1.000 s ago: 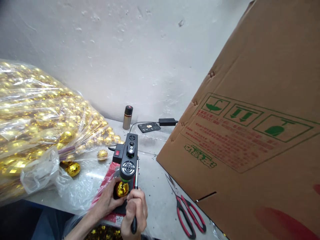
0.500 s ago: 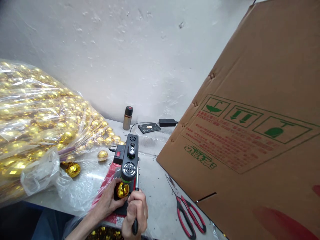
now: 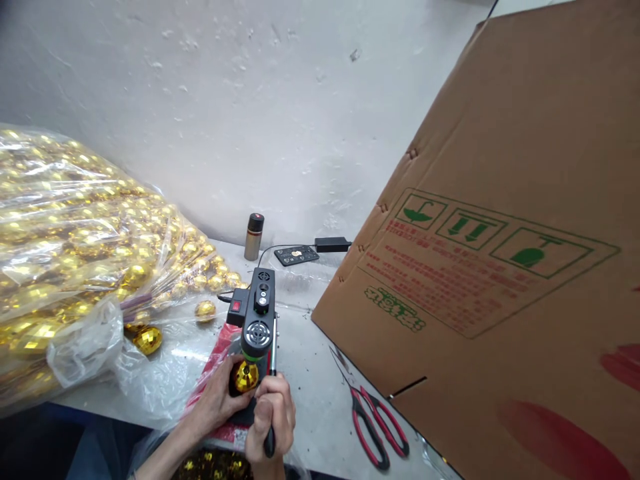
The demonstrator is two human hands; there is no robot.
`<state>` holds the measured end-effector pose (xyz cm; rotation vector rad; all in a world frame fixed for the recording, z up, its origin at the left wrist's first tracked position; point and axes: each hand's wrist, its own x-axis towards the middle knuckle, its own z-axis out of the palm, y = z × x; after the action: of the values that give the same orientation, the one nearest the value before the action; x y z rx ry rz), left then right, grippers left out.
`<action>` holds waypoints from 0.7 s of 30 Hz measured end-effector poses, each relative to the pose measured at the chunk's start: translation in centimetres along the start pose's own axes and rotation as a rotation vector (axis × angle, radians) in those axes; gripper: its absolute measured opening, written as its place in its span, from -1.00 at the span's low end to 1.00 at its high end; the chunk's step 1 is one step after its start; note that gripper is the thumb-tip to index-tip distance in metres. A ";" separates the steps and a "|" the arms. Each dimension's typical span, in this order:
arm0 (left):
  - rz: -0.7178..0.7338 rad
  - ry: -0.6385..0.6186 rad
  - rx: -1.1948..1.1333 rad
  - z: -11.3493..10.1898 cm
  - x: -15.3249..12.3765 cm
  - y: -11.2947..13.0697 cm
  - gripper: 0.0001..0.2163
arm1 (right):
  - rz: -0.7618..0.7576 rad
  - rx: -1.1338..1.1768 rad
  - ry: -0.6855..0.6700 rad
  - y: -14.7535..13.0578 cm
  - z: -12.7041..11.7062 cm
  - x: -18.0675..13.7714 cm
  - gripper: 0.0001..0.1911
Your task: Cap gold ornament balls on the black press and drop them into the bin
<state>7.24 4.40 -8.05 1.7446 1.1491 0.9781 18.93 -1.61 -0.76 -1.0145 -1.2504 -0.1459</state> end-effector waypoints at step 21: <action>0.380 0.029 0.328 -1.1 -5.5 -5.2 -0.19 | 0.221 0.089 -0.059 -4.1 -0.5 3.8 -0.69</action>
<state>2.99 0.74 -13.30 2.2786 1.0611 1.0832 18.20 -2.71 4.73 -1.0778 -1.1788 0.1105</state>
